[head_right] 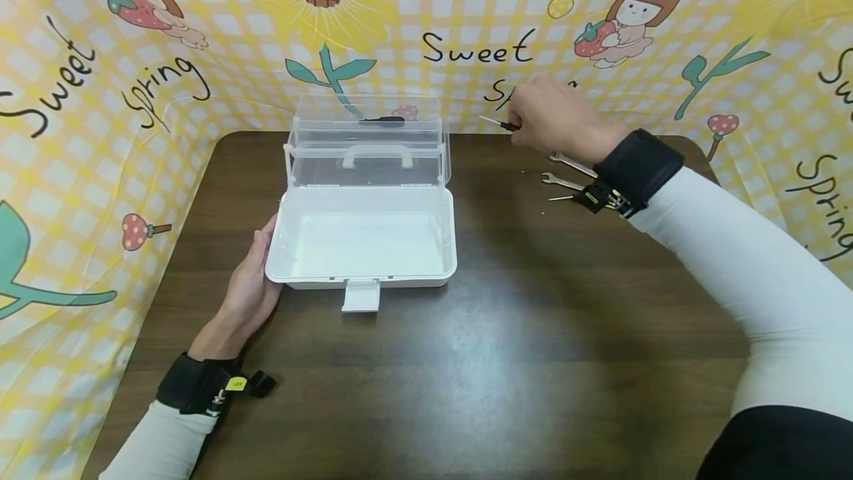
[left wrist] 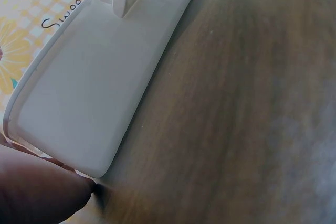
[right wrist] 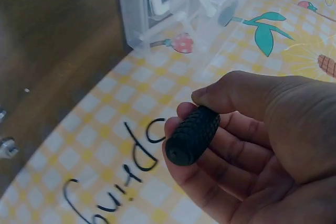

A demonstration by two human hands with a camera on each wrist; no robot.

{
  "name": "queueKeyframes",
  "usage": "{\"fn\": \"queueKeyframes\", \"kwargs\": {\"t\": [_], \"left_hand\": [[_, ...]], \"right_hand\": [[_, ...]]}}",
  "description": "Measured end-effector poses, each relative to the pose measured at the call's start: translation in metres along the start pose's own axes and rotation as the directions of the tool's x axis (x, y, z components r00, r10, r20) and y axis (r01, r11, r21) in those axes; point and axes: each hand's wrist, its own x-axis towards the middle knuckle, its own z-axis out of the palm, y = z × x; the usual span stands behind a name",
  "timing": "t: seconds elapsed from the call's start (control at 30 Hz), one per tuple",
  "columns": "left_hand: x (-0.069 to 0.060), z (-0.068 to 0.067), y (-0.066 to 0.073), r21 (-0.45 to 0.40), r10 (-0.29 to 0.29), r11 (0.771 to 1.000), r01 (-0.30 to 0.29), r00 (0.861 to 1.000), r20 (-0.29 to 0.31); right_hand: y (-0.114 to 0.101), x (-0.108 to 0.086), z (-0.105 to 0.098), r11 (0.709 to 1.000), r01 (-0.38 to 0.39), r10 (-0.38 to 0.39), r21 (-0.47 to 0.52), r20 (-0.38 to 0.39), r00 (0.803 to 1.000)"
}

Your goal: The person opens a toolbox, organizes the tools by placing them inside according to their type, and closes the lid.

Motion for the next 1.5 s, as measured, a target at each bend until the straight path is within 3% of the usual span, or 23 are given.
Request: {"fn": "queueKeyframes", "kwargs": {"t": [0.4, 0.97, 1.5], "left_hand": [[0.001, 0.0, 0.0, 0.001, -0.005, 1.0, 0.005, 1.0, -0.004], [0.0, -0.002, 0.001, 0.005, 0.0, 1.0, 0.0, 1.0, 0.012], [0.0, -0.002, -0.001, 0.008, 0.006, 1.0, -0.007, 1.0, 0.01]], "right_hand": [[-0.024, 0.037, -0.023, 0.993, 0.101, -0.095, -0.068, 0.077, 0.992], [-0.049, 0.092, -0.031, 0.99, 0.135, -0.13, -0.042, 0.098, 0.987], [-0.056, 0.129, -0.008, 0.987, 0.159, -0.155, -0.036, 0.092, 0.984]]}}
